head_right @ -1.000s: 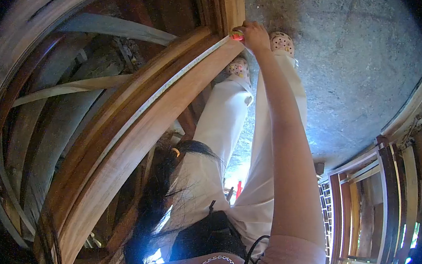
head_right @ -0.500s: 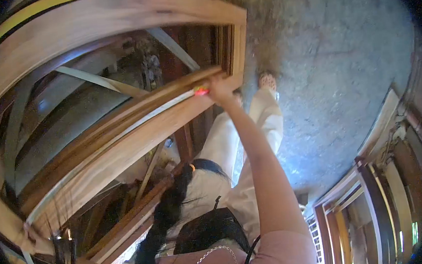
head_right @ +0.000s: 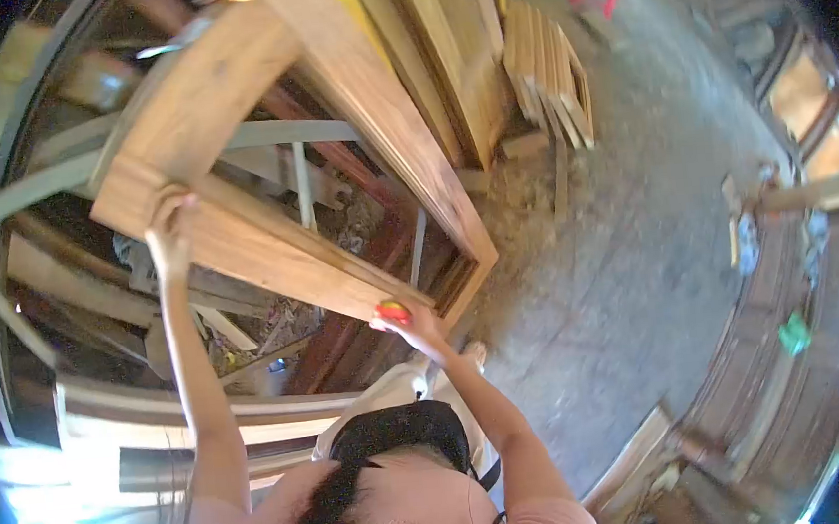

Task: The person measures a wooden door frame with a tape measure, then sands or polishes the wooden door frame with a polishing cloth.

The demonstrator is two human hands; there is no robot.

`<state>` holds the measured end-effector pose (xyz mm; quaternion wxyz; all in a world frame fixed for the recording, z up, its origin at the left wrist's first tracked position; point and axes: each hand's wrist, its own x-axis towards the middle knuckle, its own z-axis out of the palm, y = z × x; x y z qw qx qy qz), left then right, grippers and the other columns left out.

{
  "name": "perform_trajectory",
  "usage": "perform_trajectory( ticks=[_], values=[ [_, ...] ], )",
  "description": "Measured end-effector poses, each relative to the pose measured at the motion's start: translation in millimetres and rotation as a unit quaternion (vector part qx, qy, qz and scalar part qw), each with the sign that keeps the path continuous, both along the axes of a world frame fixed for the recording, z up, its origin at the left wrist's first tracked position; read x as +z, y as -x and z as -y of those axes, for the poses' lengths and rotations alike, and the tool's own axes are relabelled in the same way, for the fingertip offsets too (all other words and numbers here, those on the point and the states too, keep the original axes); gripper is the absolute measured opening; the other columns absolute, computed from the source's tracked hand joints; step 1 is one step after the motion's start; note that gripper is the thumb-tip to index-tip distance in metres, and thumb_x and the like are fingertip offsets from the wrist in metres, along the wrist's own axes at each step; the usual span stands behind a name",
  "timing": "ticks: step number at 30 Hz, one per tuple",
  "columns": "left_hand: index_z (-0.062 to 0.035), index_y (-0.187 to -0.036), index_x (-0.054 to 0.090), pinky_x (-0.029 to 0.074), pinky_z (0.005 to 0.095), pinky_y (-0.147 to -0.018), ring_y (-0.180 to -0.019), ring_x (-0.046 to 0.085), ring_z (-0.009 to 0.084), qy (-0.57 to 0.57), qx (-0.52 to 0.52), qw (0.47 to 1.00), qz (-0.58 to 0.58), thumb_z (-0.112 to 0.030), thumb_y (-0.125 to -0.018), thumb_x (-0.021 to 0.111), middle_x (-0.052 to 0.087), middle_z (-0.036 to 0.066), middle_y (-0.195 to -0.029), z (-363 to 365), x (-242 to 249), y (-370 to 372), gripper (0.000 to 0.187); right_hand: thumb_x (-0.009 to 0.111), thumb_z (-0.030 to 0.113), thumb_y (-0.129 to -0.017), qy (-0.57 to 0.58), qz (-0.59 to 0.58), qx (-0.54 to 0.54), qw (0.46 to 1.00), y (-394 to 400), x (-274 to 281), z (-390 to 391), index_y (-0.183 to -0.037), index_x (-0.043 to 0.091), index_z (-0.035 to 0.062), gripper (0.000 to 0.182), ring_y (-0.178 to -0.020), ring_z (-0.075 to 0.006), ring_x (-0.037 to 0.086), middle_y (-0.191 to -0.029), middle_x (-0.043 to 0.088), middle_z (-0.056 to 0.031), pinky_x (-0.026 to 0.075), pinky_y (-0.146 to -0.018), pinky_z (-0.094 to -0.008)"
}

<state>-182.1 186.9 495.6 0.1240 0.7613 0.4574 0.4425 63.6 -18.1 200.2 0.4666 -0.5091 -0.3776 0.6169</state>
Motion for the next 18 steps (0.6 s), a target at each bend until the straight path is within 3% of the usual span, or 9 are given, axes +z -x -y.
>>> perform_trajectory(
  ticks=[1,3,5,9,11,12,14,15,18],
  values=[
    [0.0017,-0.085,0.066,0.052,0.0276,-0.078,-0.09,0.061,0.0184,0.031,0.035,0.999,0.017,0.0,-0.082,0.064,0.061,0.009,-0.1,5,2,-6,0.004,0.071,0.014,-0.082,0.021,-0.135,0.006,0.991,-12,25,12,-0.112,0.059,-0.0001,0.035,-0.092,-0.0141,0.063,-0.102,0.065,-0.0072,0.051,-0.082,-0.0287],
    [-0.0014,-0.081,0.067,0.052,0.0308,-0.073,-0.087,0.063,0.0203,-0.039,0.016,0.998,-0.041,-0.014,-0.081,0.07,0.064,0.011,-0.09,9,4,-9,0.013,0.071,0.016,-0.083,0.02,-0.013,0.025,0.999,-38,17,36,-0.116,0.056,0.0,0.039,-0.092,-0.0142,0.062,-0.104,0.064,-0.0088,0.051,-0.081,-0.0276],
    [-0.0006,-0.08,0.066,0.05,0.0323,-0.073,-0.083,0.063,0.0224,-0.033,0.014,0.999,-0.036,-0.017,-0.081,0.07,0.063,0.012,-0.09,12,7,-16,0.017,0.071,0.029,-0.083,0.091,-0.016,-0.006,0.996,-68,38,62,-0.113,0.06,0.0024,0.041,-0.083,-0.0118,0.063,-0.096,0.067,-0.0052,0.05,-0.068,-0.0252],
    [0.0006,-0.082,0.065,0.049,0.032,-0.073,-0.08,0.063,0.0241,-0.069,0.028,0.997,0.001,-0.017,-0.081,0.07,0.063,0.011,-0.089,25,6,-6,0.018,0.069,0.032,-0.085,0.099,0.043,-0.026,0.994,-107,62,103,-0.115,0.06,0.0041,0.042,-0.085,-0.0109,0.062,-0.099,0.066,-0.0045,0.049,-0.067,-0.0245],
    [0.0003,-0.085,0.067,0.048,0.0315,-0.074,-0.081,0.062,0.0238,-0.039,0.006,0.998,0.059,-0.017,-0.081,0.07,0.062,0.011,-0.088,39,18,-21,0.018,0.066,0.033,-0.086,0.167,0.07,-0.1,0.978,-129,86,116,-0.117,0.058,0.004,0.043,-0.087,-0.0115,0.061,-0.103,0.064,-0.0053,0.048,-0.071,-0.0252],
    [-0.0013,-0.086,0.068,0.047,0.0314,-0.076,-0.084,0.062,0.0231,0.003,0.002,0.996,0.09,-0.018,-0.083,0.068,0.062,0.011,-0.088,49,18,-28,0.017,0.066,0.033,-0.086,0.167,0.076,-0.094,0.978,-137,85,117,-0.117,0.058,0.004,0.043,-0.087,-0.0115,0.061,-0.103,0.064,-0.0053,0.048,-0.071,-0.0252],
    [-0.0037,-0.088,0.07,0.048,0.0335,-0.08,-0.088,0.061,0.0234,-0.004,-0.037,0.995,0.094,-0.02,-0.087,0.064,0.063,0.011,-0.092,68,2,-40,0.018,0.065,0.033,-0.087,0.075,-0.029,-0.208,0.975,-145,76,115,-0.119,0.056,0.0029,0.045,-0.09,-0.0131,0.061,-0.106,0.064,-0.007,0.048,-0.075,-0.0269],
    [-0.0031,-0.089,0.069,0.048,0.0347,-0.081,-0.09,0.061,0.0235,0.096,-0.06,0.983,0.145,-0.021,-0.087,0.063,0.063,0.012,-0.093,86,-1,-54,0.019,0.065,0.033,-0.087,0.075,-0.026,-0.203,0.976,-145,84,105,-0.119,0.056,0.0029,0.045,-0.09,-0.0131,0.061,-0.106,0.064,-0.007,0.048,-0.075,-0.0269],
    [-0.0018,-0.1,0.065,0.048,0.0367,-0.083,-0.094,0.06,0.0263,0.107,-0.164,0.975,0.106,-0.021,-0.086,0.065,0.061,0.013,-0.098,115,-35,-87,0.024,0.062,0.027,-0.089,0.007,-0.064,-0.184,0.981,-119,134,59,-0.111,0.058,0.0041,0.032,-0.09,-0.0155,0.062,-0.101,0.064,-0.0059,0.048,-0.081,-0.0287]
  ],
)
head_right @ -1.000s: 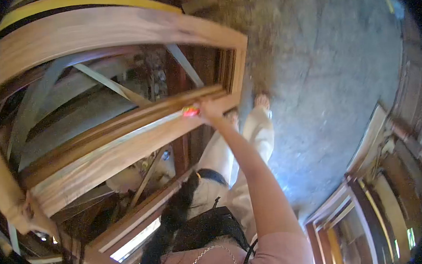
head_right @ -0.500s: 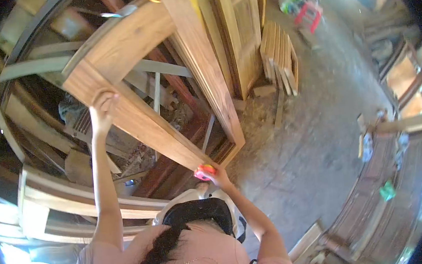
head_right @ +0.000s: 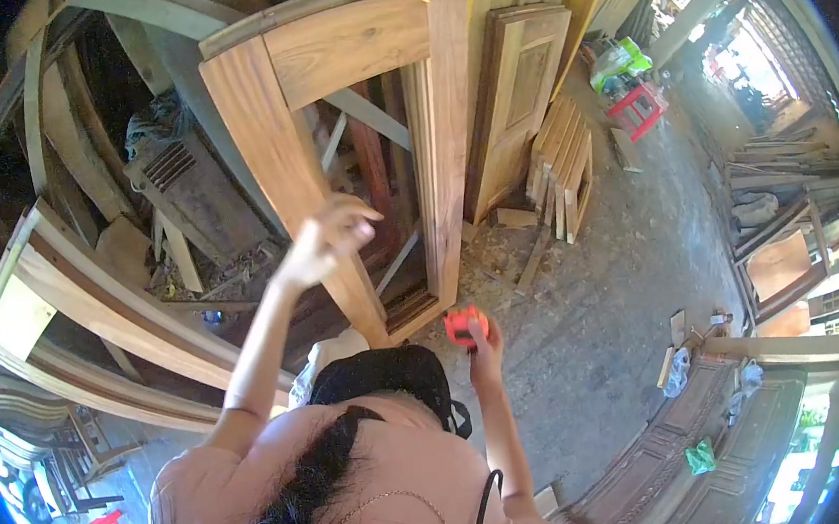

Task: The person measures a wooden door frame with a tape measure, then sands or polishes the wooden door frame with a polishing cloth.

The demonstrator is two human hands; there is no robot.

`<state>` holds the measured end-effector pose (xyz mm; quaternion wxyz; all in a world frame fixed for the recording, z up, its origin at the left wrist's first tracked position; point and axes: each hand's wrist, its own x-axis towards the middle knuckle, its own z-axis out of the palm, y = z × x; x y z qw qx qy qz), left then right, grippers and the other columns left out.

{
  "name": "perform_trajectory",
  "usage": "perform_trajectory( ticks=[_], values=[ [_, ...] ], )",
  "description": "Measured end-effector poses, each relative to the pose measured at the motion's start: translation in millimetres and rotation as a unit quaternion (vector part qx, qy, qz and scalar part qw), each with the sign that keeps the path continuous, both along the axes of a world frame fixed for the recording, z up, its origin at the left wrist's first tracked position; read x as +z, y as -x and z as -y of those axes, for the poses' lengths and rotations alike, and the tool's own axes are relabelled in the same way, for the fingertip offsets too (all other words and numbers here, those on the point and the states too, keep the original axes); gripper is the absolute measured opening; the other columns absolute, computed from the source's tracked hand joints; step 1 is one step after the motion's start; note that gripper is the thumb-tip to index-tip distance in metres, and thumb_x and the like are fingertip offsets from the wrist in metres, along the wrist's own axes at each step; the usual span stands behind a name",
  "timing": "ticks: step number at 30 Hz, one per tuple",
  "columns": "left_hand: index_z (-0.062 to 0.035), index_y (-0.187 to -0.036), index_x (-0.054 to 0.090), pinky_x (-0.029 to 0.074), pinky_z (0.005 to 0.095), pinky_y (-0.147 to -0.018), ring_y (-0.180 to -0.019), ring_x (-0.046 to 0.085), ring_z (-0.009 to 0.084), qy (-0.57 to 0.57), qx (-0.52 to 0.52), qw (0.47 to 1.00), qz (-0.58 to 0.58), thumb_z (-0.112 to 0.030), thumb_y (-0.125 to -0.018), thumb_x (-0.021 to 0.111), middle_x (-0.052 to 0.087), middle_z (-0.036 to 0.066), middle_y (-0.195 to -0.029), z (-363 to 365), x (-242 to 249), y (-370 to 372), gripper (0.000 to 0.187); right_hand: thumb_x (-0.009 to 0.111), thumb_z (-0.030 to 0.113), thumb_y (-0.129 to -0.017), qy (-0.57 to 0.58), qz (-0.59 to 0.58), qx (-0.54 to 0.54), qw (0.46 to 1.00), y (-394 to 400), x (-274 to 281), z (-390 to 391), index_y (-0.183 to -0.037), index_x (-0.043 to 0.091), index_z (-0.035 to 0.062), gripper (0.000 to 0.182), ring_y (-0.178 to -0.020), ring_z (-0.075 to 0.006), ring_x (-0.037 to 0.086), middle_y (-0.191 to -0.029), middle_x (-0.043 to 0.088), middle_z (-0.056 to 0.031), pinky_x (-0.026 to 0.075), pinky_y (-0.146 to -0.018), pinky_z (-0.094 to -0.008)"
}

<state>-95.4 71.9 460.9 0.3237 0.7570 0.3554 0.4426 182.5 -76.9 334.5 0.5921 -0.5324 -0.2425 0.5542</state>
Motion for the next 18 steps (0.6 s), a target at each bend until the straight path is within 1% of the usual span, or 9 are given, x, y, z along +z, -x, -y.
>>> perform_trajectory(
  ticks=[2,5,7,9,12,14,15,16,18],
  values=[
    [-0.0024,-0.118,0.055,0.046,0.0376,-0.088,-0.098,0.058,0.0279,0.059,-0.062,0.996,0.013,-0.034,-0.089,0.062,0.054,0.017,-0.114,14,-26,-12,0.044,0.061,0.025,-0.09,-0.04,0.034,0.058,0.997,29,34,-32,-0.11,0.058,0.003,0.03,-0.091,-0.0143,0.061,-0.101,0.063,-0.0055,0.046,-0.083,-0.0289],
    [-0.0024,-0.131,0.046,0.042,0.041,-0.096,-0.111,0.054,0.0272,0.158,-0.126,0.972,0.121,-0.041,-0.084,0.066,0.052,0.016,-0.124,27,-43,-16,0.064,0.063,0.023,-0.089,-0.122,0.094,0.141,0.978,76,69,-72,-0.111,0.057,0.0017,0.031,-0.09,-0.0122,0.059,-0.099,0.063,-0.005,0.045,-0.082,-0.0257],
    [-0.0021,-0.132,0.043,0.042,0.0383,-0.096,-0.111,0.054,0.025,0.118,-0.1,0.988,0.023,-0.035,-0.084,0.069,0.054,0.014,-0.122,27,-29,-5,0.064,0.063,0.023,-0.089,-0.168,0.089,0.159,0.969,110,72,-97,-0.107,0.058,0.0027,0.028,-0.087,-0.0097,0.056,-0.095,0.061,-0.0035,0.045,-0.079,-0.0246],
    [-0.0018,-0.13,0.045,0.047,0.0319,-0.089,-0.105,0.058,0.0181,0.154,-0.03,0.985,0.078,-0.027,-0.081,0.073,0.059,0.015,-0.112,20,-29,16,0.062,0.06,0.025,-0.091,-0.158,0.102,0.169,0.968,144,85,-118,-0.103,0.058,0.0028,0.025,-0.088,-0.0085,0.054,-0.095,0.06,-0.0025,0.043,-0.077,-0.0226],
    [0.002,-0.121,0.051,0.048,0.0301,-0.085,-0.095,0.059,0.0137,0.183,0.055,0.979,0.071,-0.025,-0.079,0.075,0.064,0.01,-0.1,7,-27,60,0.056,0.056,0.024,-0.094,-0.198,0.141,0.184,0.952,179,93,-151,-0.101,0.057,0.0017,0.024,-0.084,-0.0096,0.056,-0.09,0.062,-0.0052,0.044,-0.076,-0.023],
    [0.0022,-0.115,0.056,0.048,0.0296,-0.083,-0.091,0.06,0.0139,0.239,0.105,0.96,0.101,-0.03,-0.078,0.076,0.065,0.01,-0.098,1,-42,87,0.053,0.055,0.02,-0.093,-0.208,0.295,0.305,0.882,189,110,-178,-0.1,0.056,0.0007,0.02,-0.08,-0.0113,0.059,-0.086,0.063,-0.0098,0.046,-0.072,-0.0248],
    [0.0019,-0.114,0.057,0.048,0.0308,-0.084,-0.091,0.061,0.016,0.252,0.137,0.949,0.128,-0.033,-0.077,0.077,0.065,0.012,-0.099,1,-45,96,0.055,0.059,0.014,-0.091,-0.287,0.343,0.277,0.85,192,119,-196,-0.099,0.055,0.0013,0.015,-0.077,-0.0136,0.06,-0.086,0.063,-0.0121,0.047,-0.066,-0.0271],
    [0.0028,-0.113,0.057,0.048,0.0298,-0.083,-0.09,0.06,0.0143,0.253,0.156,0.941,0.162,-0.033,-0.077,0.077,0.064,0.011,-0.097,1,-43,104,0.055,0.062,0.009,-0.088,-0.363,0.392,0.233,0.812,192,138,-220,-0.098,0.055,0.0023,0.014,-0.073,-0.0138,0.061,-0.086,0.064,-0.0096,0.047,-0.062,-0.0278],
    [0.0022,-0.112,0.058,0.048,0.0292,-0.083,-0.09,0.059,0.0141,0.249,0.175,0.94,0.153,-0.032,-0.075,0.079,0.064,0.01,-0.097,1,-49,122,0.054,0.062,0.012,-0.088,-0.419,0.425,0.131,0.792,185,178,-271,-0.098,0.056,0.0047,0.014,-0.068,-0.0132,0.059,-0.08,0.062,-0.0061,0.045,-0.058,-0.0262]
  ],
)
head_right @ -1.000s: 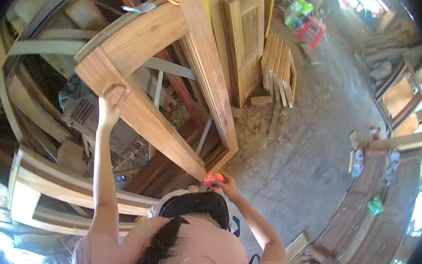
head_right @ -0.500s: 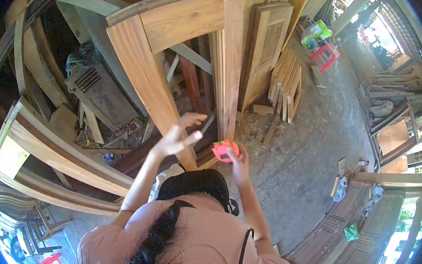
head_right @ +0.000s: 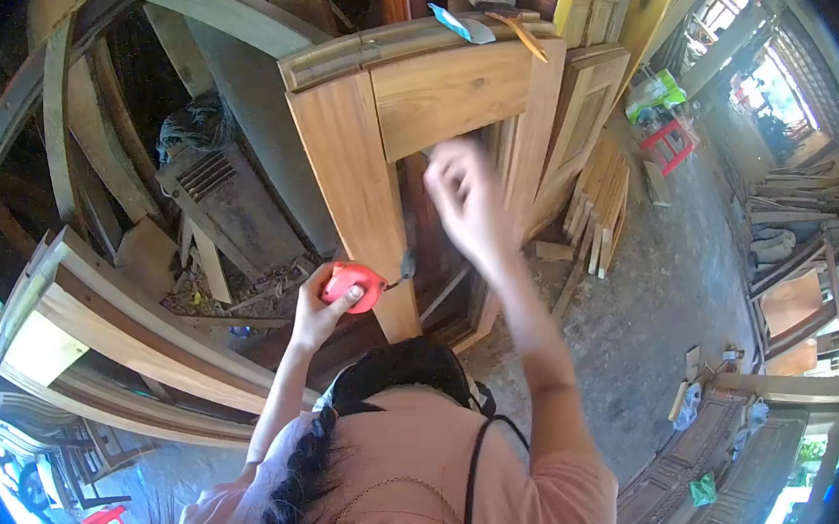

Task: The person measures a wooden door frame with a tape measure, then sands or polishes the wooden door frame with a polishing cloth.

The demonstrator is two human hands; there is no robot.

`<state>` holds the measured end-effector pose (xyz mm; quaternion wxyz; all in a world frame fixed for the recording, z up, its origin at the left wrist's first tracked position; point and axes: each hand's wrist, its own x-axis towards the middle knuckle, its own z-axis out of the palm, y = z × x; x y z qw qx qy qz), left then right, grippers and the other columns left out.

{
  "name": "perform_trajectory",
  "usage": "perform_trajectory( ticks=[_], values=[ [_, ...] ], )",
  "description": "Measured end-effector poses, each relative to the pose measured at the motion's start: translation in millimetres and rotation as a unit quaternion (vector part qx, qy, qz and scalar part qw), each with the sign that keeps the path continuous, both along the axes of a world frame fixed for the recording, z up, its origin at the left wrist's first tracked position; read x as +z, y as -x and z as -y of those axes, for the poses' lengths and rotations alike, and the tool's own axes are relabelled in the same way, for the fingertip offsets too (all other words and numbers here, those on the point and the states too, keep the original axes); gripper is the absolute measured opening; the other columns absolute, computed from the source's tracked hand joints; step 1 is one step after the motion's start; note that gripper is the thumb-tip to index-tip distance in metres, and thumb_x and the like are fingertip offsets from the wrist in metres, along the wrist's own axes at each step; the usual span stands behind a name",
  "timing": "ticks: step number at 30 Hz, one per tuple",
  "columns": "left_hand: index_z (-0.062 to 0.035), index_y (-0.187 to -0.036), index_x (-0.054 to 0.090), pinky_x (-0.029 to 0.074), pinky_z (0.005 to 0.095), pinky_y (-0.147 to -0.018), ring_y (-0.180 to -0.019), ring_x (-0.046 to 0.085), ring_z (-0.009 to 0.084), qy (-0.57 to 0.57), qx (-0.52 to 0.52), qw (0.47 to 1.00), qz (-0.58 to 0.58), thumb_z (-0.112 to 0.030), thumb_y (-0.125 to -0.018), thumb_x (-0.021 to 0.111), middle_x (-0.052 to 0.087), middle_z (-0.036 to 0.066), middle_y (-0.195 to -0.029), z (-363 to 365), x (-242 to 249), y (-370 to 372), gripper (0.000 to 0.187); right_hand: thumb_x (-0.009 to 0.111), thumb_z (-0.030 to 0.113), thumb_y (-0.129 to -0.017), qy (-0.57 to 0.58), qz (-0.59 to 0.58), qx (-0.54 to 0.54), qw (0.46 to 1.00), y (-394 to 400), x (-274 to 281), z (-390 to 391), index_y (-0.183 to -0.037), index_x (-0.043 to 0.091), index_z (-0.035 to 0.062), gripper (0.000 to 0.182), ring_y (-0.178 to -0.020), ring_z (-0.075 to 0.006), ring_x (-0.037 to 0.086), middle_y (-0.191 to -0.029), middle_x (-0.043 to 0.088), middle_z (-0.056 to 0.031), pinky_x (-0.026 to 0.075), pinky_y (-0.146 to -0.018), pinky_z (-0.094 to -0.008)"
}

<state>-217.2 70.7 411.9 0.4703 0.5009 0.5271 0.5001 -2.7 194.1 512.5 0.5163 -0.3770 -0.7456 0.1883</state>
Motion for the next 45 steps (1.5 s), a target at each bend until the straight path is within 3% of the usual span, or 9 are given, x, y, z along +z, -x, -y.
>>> perform_trajectory(
  ticks=[4,10,15,22,24,29,32,40,45],
  values=[
    [0.0021,-0.109,0.06,0.048,0.0289,-0.082,-0.091,0.059,0.0138,-0.007,0.021,1.0,0.001,-0.03,-0.073,0.08,0.063,0.01,-0.096,1,-6,18,0.052,0.056,0.015,-0.092,-0.263,0.106,-0.057,0.957,-2,95,-87,-0.106,0.063,0.0075,0.018,-0.094,-0.0207,0.063,-0.101,0.067,-0.0072,0.049,-0.082,-0.0304],
    [0.0024,-0.105,0.06,0.048,0.0289,-0.08,-0.087,0.059,0.0137,-0.01,0.081,0.996,-0.023,-0.029,-0.072,0.081,0.064,0.009,-0.094,7,-4,21,0.05,0.053,0.031,-0.093,-0.331,0.425,-0.048,0.841,-12,114,-181,-0.114,0.063,0.011,0.031,-0.108,-0.0259,0.059,-0.12,0.061,-0.0049,0.049,-0.089,-0.0384],
    [0.0024,-0.105,0.061,0.048,0.0282,-0.078,-0.083,0.058,0.0118,-0.016,0.137,0.99,0.008,-0.029,-0.072,0.081,0.065,0.007,-0.089,12,-1,8,0.05,0.054,0.031,-0.092,-0.196,0.437,-0.06,0.876,-28,91,-212,-0.116,0.063,0.0105,0.033,-0.106,-0.0296,0.06,-0.121,0.06,-0.009,0.051,-0.088,-0.0407],
    [0.0018,-0.108,0.06,0.048,0.0281,-0.079,-0.085,0.058,0.0117,-0.009,0.2,0.98,0.014,-0.027,-0.074,0.08,0.064,0.007,-0.091,12,-4,-16,0.049,0.056,0.01,-0.09,-0.185,0.374,-0.06,0.907,-40,97,-205,-0.115,0.064,0.0124,0.027,-0.08,-0.0276,0.067,-0.101,0.065,-0.0167,0.053,-0.076,-0.0357],
    [0.0003,-0.111,0.059,0.047,0.0284,-0.08,-0.087,0.058,0.0122,-0.052,0.178,0.982,0.047,-0.025,-0.077,0.077,0.064,0.007,-0.092,11,7,-20,0.046,0.057,0.006,-0.089,-0.149,0.139,0.022,0.979,-32,113,-164,-0.117,0.063,0.0092,0.029,-0.076,-0.0179,0.067,-0.099,0.069,-0.0128,0.052,-0.073,-0.0274],
    [0.0006,-0.096,0.064,0.046,0.0271,-0.075,-0.079,0.057,0.0113,-0.079,0.088,0.985,0.122,-0.034,-0.081,0.06,0.063,0.005,-0.082,-5,11,-20,0.038,0.064,0.004,-0.086,0.085,-0.198,0.174,0.961,-24,116,-62,-0.117,0.063,0.003,0.032,-0.081,-0.0053,0.059,-0.098,0.065,-0.0023,0.048,-0.07,-0.0191],
    [0.0026,-0.078,0.067,0.045,0.0276,-0.069,-0.074,0.057,0.0116,-0.077,0.033,0.993,0.085,-0.029,-0.092,0.052,0.063,0.007,-0.074,-13,30,-31,0.038,0.065,0.003,-0.085,0.215,-0.254,0.255,0.908,-13,69,-30,-0.119,0.061,0.0052,0.035,-0.071,-0.0012,0.054,-0.087,0.063,0.0021,0.042,-0.063,-0.0149],
    [0.0002,-0.106,0.059,0.046,0.0216,-0.069,-0.074,0.058,0.0071,-0.085,0.024,0.987,0.138,-0.027,-0.093,0.059,0.063,0.004,-0.08,-14,50,-59,0.03,0.059,0.002,-0.088,0.413,-0.317,0.294,0.802,4,-18,29,-0.124,0.054,0.0027,0.036,-0.085,-0.0093,0.06,-0.093,0.059,-0.0033,0.054,-0.078,-0.0275],
    [-0.0002,-0.104,0.059,0.047,0.0225,-0.068,-0.074,0.059,0.0079,-0.084,0.033,0.986,0.142,-0.028,-0.093,0.059,0.064,0.006,-0.081,-1,38,-63,0.03,0.058,0.002,-0.089,0.418,-0.277,0.261,0.825,4,-35,55,-0.122,0.055,0.0011,0.034,-0.086,-0.0085,0.06,-0.092,0.061,-0.0023,0.053,-0.078,-0.0258]
  ],
)
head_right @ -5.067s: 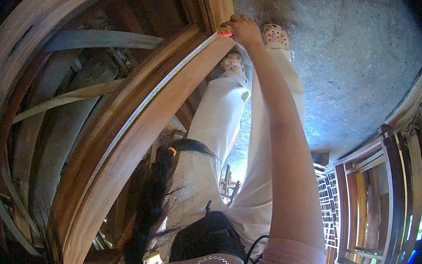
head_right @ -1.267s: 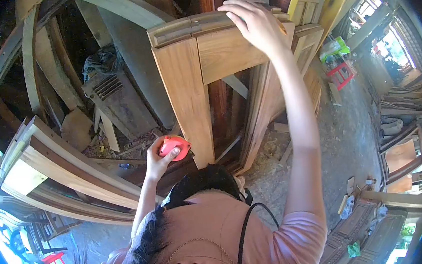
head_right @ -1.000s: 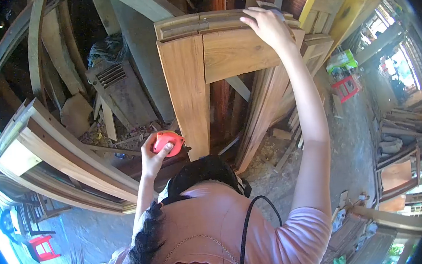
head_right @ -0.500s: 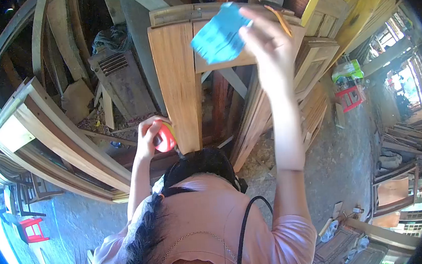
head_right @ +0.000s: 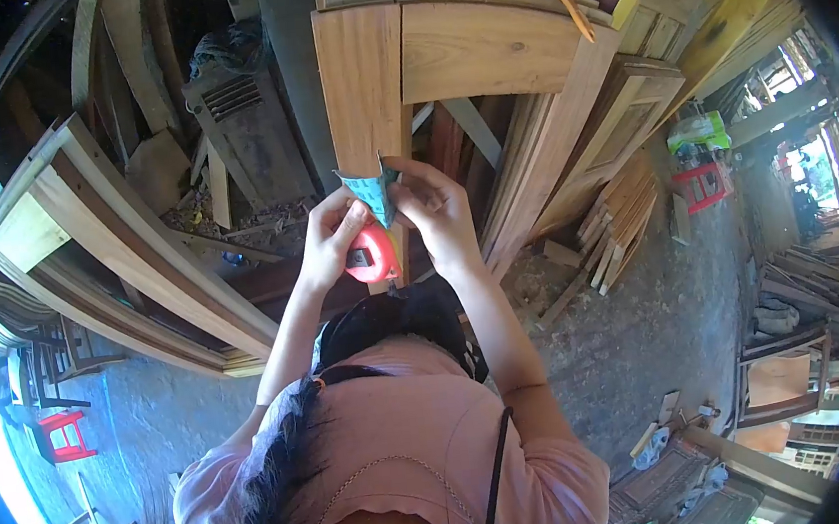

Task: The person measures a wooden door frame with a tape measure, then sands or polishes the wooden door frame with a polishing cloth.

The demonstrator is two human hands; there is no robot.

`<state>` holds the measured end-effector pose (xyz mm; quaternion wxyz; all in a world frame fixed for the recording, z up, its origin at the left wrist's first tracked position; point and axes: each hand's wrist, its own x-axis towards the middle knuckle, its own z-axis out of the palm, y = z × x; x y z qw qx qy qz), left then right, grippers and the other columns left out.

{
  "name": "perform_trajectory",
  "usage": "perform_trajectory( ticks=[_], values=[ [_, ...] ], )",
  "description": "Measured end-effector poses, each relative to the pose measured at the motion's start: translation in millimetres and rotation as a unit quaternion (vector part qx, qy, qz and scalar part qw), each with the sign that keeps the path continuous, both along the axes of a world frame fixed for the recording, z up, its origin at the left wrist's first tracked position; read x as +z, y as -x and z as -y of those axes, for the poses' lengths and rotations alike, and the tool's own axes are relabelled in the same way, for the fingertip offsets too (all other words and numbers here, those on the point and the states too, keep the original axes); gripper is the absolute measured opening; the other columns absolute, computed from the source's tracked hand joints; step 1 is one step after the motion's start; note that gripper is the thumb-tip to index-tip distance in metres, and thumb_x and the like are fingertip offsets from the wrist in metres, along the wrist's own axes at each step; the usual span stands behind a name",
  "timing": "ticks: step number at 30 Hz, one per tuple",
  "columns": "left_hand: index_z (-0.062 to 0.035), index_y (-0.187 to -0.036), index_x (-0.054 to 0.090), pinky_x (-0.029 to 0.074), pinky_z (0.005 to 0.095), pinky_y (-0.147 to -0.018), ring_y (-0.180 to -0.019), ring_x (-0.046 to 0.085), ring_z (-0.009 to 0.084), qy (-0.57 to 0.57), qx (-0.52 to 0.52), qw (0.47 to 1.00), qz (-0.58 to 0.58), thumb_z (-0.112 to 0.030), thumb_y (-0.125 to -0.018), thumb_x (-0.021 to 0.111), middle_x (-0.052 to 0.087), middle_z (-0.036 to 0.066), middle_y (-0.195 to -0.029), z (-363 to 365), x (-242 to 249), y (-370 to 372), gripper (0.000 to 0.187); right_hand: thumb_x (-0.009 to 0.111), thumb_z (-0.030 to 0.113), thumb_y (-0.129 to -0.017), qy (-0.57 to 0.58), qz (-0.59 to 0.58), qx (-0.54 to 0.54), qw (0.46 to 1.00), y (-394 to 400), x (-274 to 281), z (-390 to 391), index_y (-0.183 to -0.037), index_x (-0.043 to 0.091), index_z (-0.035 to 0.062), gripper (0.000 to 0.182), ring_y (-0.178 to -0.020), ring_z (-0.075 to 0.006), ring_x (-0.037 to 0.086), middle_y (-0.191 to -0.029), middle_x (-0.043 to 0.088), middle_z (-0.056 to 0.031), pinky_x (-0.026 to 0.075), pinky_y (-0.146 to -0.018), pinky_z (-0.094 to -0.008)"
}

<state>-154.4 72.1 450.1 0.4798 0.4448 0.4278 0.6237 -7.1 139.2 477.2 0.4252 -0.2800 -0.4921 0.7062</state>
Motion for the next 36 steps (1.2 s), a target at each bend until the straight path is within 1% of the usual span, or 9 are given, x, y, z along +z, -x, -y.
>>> perform_trajectory(
  ticks=[5,16,20,22,24,25,29,33,36],
  values=[
    [-0.001,-0.096,0.061,0.046,0.0231,-0.07,-0.074,0.057,0.0069,-0.024,0.01,0.991,0.133,-0.023,-0.093,0.058,0.062,0.002,-0.079,14,-5,0,0.022,0.057,0.001,-0.089,-0.008,0.015,-0.046,0.999,4,-9,16,-0.118,0.058,0.0007,0.029,-0.088,-0.0085,0.06,-0.097,0.063,-0.0032,0.051,-0.078,-0.0252],
    [-0.0013,-0.083,0.059,0.042,0.0213,-0.063,-0.067,0.05,0.0035,0.028,-0.016,0.999,0.037,-0.018,-0.094,0.056,0.057,-0.002,-0.073,24,-20,-7,0.02,0.05,-0.008,-0.083,-0.138,0.087,-0.116,0.98,-1,-27,48,-0.101,0.064,-0.0044,0.023,-0.098,-0.014,0.059,-0.103,0.064,-0.0094,0.044,-0.084,-0.0252],
    [-0.0017,-0.083,0.056,0.04,0.0211,-0.062,-0.066,0.048,0.0033,0.059,-0.017,0.998,0.024,-0.015,-0.093,0.055,0.054,-0.003,-0.071,27,-28,-12,0.017,0.057,0.01,-0.083,-0.231,0.175,-0.12,0.949,-10,-20,50,-0.09,0.069,-0.0026,0.018,-0.1,-0.0235,0.059,-0.106,0.06,-0.0124,0.045,-0.085,-0.0332],
    [-0.001,-0.083,0.057,0.043,0.0234,-0.062,-0.066,0.053,0.0049,0.052,-0.001,0.999,0.012,-0.016,-0.092,0.056,0.059,0.001,-0.069,27,-33,-12,0.017,0.064,0.022,-0.081,-0.352,0.271,-0.142,0.885,-9,-16,53,-0.091,0.069,-0.0011,0.026,-0.098,-0.0271,0.058,-0.104,0.06,-0.0126,0.045,-0.084,-0.0364],
    [-0.0009,-0.084,0.06,0.046,0.0273,-0.061,-0.064,0.059,0.0083,0.061,0.073,0.99,-0.102,-0.018,-0.09,0.058,0.064,0.009,-0.067,29,-32,-12,0.018,0.071,0.035,-0.078,-0.399,0.285,-0.135,0.861,-6,-11,57,-0.092,0.068,-0.0013,0.039,-0.095,-0.0279,0.058,-0.099,0.061,-0.0118,0.046,-0.082,-0.0369],
    [-0.0021,-0.083,0.062,0.048,0.0313,-0.06,-0.061,0.065,0.0165,0.07,0.091,0.985,-0.133,-0.022,-0.088,0.06,0.066,0.014,-0.067,29,-33,-11,0.021,0.071,0.031,-0.079,-0.383,0.286,-0.152,0.865,-2,-11,60,-0.093,0.068,-0.0013,0.036,-0.09,-0.0268,0.06,-0.096,0.062,-0.0114,0.047,-0.078,-0.0354],
    [-0.0037,-0.082,0.064,0.05,0.0331,-0.06,-0.062,0.066,0.0283,0.02,0.062,0.953,-0.296,-0.029,-0.088,0.061,0.065,0.013,-0.066,33,-10,-2,0.026,0.064,0.016,-0.087,-0.301,0.279,-0.191,0.892,2,-12,59,-0.095,0.066,-0.0025,0.02,-0.072,-0.0198,0.065,-0.081,0.064,-0.0111,0.047,-0.063,-0.0285],
    [-0.0034,-0.093,0.064,0.05,0.0328,-0.061,-0.062,0.067,0.0262,0.047,0.022,0.963,-0.264,-0.03,-0.089,0.06,0.065,0.015,-0.064,33,-10,4,0.027,0.059,0.02,-0.093,-0.123,0.185,-0.15,0.963,-7,-13,54,-0.1,0.064,-0.0035,0.025,-0.08,-0.0054,0.058,-0.088,0.066,-0.0035,0.048,-0.069,-0.0236],
    [-0.0028,-0.098,0.062,0.049,0.031,-0.058,-0.059,0.067,0.0246,0.055,0.032,0.97,-0.234,-0.029,-0.089,0.06,0.064,0.015,-0.063,33,-6,6,0.027,0.059,0.021,-0.093,-0.082,0.143,-0.084,0.983,-7,-22,47,-0.102,0.064,-0.0036,0.027,-0.082,-0.0065,0.059,-0.089,0.067,-0.0045,0.049,-0.072,-0.0234]
  ],
)
